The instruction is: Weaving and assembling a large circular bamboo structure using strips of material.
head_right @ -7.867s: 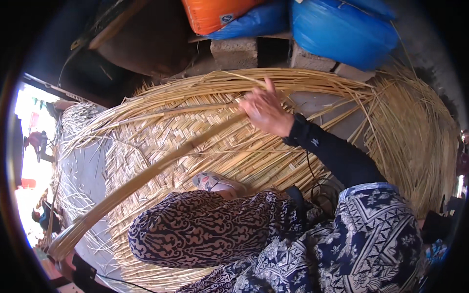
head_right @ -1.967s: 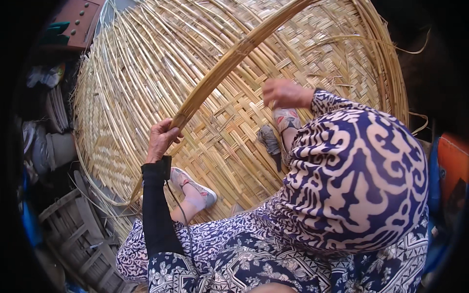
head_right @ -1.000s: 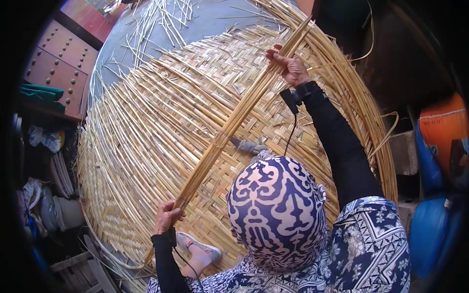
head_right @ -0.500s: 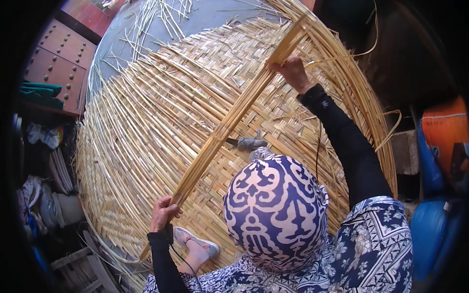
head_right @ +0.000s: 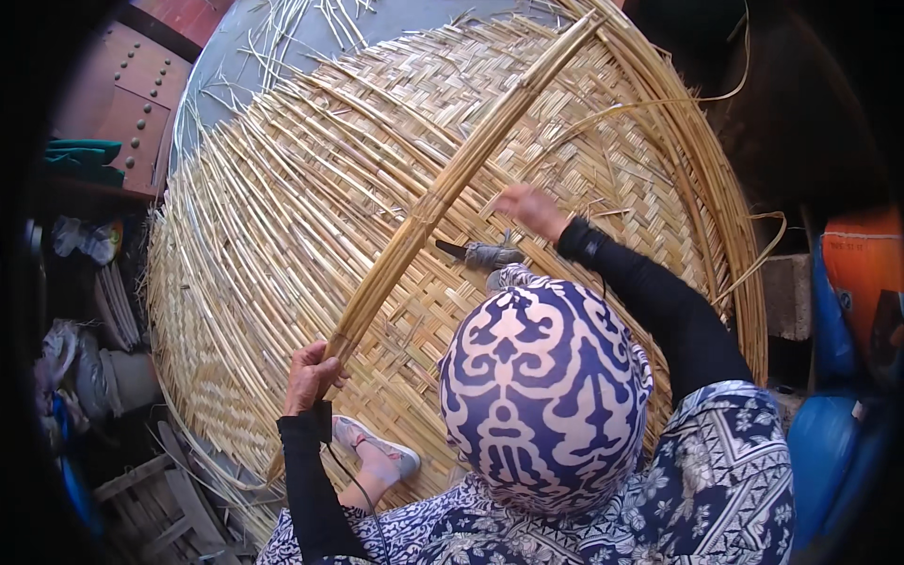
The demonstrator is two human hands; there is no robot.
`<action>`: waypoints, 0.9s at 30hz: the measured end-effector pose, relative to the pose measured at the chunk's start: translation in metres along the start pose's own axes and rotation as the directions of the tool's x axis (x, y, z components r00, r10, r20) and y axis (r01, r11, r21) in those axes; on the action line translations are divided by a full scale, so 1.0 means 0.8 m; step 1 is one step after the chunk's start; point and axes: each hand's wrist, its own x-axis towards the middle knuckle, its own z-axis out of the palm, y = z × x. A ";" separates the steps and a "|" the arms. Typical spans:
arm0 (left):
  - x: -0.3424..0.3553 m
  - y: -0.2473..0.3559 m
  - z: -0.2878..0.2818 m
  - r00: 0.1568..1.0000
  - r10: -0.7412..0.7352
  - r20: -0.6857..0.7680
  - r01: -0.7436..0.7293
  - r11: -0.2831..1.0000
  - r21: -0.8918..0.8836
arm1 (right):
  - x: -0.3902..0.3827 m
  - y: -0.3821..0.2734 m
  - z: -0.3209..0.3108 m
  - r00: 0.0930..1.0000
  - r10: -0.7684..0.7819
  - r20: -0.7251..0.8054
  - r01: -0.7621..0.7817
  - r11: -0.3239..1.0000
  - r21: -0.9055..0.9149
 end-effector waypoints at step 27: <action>0.006 -0.031 -0.010 1.000 0.017 -0.018 -0.017 1.000 -0.022 | -0.074 0.014 -0.075 0.959 0.254 0.125 -0.045 -0.300 0.953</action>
